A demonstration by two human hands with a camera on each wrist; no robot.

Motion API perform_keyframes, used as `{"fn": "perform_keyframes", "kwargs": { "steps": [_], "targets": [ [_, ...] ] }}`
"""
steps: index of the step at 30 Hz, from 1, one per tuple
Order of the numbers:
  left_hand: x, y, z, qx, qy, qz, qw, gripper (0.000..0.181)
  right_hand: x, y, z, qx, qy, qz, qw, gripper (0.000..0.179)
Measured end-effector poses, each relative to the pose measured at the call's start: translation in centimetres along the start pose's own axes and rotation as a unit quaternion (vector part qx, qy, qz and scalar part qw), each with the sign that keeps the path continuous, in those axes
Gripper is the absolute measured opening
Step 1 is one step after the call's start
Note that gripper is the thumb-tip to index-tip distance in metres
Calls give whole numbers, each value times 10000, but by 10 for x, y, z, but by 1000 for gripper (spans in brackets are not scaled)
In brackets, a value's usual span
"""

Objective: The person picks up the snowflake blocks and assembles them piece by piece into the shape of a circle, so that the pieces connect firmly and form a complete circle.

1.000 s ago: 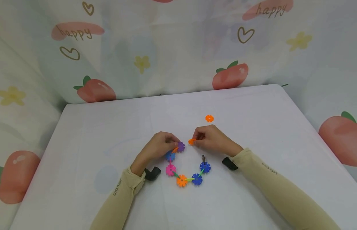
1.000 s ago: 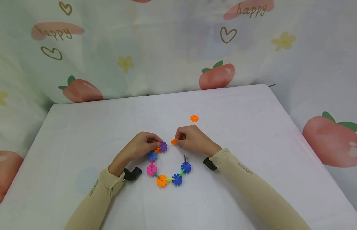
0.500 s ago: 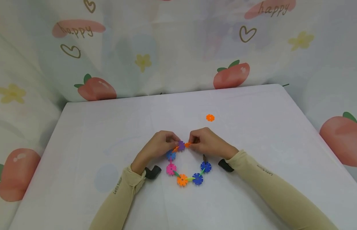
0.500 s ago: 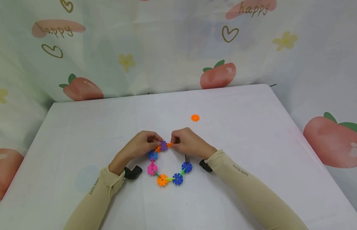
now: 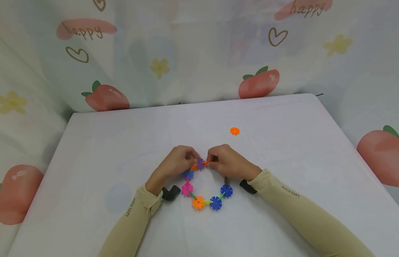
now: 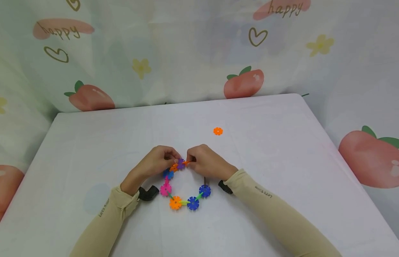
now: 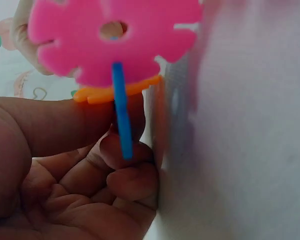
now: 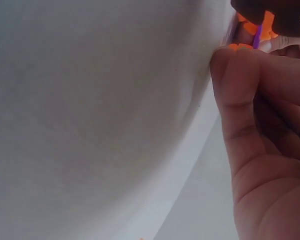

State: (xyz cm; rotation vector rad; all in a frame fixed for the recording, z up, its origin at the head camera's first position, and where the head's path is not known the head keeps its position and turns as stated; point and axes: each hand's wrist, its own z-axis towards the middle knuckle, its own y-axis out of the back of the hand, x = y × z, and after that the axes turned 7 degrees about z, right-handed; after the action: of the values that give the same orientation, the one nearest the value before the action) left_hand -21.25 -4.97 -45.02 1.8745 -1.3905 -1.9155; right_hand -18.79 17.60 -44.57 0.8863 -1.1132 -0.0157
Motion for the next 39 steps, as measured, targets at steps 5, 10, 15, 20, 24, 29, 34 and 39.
{"fn": "perform_keyframes", "kwargs": {
  "steps": [5,10,15,20,24,29,34,39],
  "targets": [
    [0,3,-2,302,95,-238,9992,17,0,1,1,-1,53,1,10000,18],
    [1,5,-4,621,-47,-417,9972,19,-5,3,3,106,97,7,9999,11],
    [0,3,-5,690,-53,-344,9970,14,-3,16,-12,46,-473,-47,9989,8],
    [-2,5,-6,619,161,-59,9979,10,7,33,-42,-7,-1094,-40,9940,6],
    [0,6,-7,640,247,-70,9976,9,9,39,-64,308,-1422,180,9892,7],
    [2,8,-8,654,142,-68,9977,12,9,38,-76,640,-1430,637,9856,9],
    [3,7,-8,726,-35,-213,9971,15,7,31,-70,654,-1093,628,9899,5],
    [1,7,-8,812,-43,-267,9963,14,5,31,-60,498,-845,411,9943,4]
  ]
}}
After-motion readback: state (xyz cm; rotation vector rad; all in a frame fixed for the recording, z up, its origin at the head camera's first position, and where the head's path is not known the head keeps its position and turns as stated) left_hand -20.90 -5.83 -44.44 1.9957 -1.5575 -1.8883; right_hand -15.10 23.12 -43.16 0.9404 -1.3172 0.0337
